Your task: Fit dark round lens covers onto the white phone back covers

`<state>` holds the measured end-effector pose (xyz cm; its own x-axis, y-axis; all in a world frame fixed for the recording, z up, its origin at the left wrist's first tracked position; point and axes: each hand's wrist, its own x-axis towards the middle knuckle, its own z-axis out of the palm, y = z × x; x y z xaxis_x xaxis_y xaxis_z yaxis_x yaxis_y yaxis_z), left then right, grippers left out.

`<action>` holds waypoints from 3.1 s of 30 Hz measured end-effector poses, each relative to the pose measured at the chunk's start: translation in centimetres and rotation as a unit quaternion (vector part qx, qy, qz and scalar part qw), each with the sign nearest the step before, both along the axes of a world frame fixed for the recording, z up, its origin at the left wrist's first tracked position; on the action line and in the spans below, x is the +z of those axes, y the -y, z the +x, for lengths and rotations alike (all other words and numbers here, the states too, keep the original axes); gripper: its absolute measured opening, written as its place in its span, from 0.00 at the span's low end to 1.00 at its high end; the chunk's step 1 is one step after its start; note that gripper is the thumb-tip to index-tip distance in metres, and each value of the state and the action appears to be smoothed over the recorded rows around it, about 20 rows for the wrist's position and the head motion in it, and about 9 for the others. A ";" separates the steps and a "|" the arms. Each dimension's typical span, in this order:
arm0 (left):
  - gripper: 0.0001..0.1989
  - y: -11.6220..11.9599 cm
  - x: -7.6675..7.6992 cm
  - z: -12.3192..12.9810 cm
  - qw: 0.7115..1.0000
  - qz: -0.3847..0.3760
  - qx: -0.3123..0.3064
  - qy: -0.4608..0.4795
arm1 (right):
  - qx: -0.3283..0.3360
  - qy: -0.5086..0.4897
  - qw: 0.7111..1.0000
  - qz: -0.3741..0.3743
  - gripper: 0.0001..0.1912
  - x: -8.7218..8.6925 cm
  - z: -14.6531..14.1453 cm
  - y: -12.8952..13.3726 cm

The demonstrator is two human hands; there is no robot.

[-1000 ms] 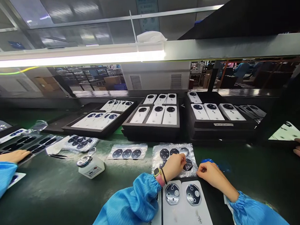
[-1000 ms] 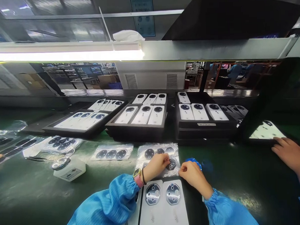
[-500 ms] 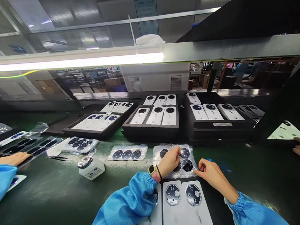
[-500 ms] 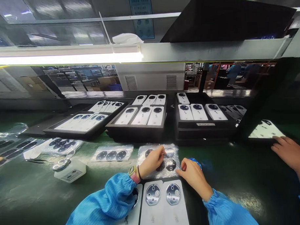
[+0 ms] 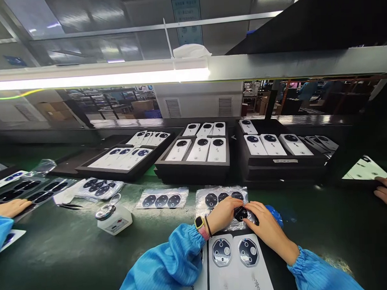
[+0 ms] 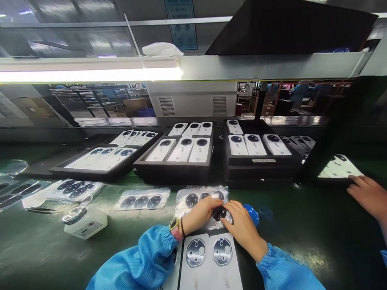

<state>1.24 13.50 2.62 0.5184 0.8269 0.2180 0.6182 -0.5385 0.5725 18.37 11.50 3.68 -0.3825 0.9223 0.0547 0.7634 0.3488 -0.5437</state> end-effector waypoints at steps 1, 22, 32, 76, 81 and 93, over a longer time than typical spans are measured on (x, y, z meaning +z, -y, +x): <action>0.26 0.0 0.0 0.0 1.000 -0.002 0.004 0.000 | 0.000 0.006 1.000 -0.002 0.20 0.1 0.0 0.0; 0.08 -0.5 0.6 -3.0 0.991 0.001 0.134 0.010 | 0.007 0.068 0.997 -0.037 0.24 1.1 -0.4 0.1; 0.15 -0.6 0.1 -1.9 0.997 0.020 0.077 0.025 | 0.033 0.079 0.995 -0.047 0.33 0.7 -1.0 -0.9; 0.03 5.8 -0.6 -17.0 0.894 0.218 0.391 -0.029 | 0.015 0.083 0.996 -0.040 0.41 0.2 -1.3 -0.4; 0.04 7.4 0.6 -17.7 0.876 0.222 0.428 0.002 | 0.011 0.088 0.995 -0.038 0.41 0.1 -1.3 -0.4; 0.11 18.7 4.2 -17.6 0.845 0.151 0.496 0.132 | 0.036 0.090 0.995 0.011 0.37 -2.2 -0.7 -1.5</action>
